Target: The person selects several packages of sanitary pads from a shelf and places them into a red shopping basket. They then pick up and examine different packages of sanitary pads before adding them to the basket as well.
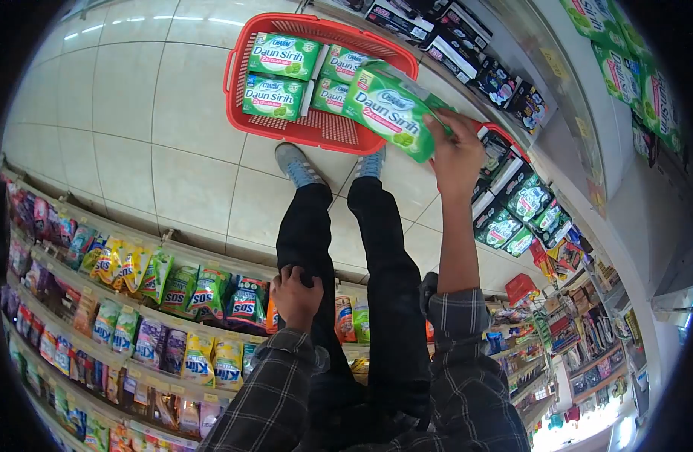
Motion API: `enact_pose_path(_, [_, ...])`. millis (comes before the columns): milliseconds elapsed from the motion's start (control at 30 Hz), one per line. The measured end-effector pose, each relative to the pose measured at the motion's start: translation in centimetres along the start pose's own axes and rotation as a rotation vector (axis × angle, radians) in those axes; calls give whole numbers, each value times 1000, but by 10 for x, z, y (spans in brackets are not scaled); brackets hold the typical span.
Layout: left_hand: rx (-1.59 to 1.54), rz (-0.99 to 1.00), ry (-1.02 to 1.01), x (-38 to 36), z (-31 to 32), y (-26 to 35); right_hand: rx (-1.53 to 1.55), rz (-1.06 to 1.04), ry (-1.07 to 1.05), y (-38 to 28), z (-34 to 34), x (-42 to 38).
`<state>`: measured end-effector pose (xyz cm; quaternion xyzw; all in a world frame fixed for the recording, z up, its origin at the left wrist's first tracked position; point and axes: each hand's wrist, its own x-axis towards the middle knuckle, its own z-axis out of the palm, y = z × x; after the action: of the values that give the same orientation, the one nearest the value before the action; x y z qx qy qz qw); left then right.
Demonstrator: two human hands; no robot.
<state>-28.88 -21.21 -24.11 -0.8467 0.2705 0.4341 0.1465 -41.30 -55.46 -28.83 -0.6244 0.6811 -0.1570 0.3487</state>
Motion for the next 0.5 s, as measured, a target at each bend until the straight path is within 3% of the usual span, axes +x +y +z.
enact_pose_path(100, [-10,-10,1,3,1,2,-49,-101,-55,17,32,24])
enact_pose_path(233, [-19,-38,-29,3,1,6,-166,-36,-124,18,78,53])
enact_pose_path(500, [-66,-60,-19,3,5,9,-259,139,-191,93,165,104])
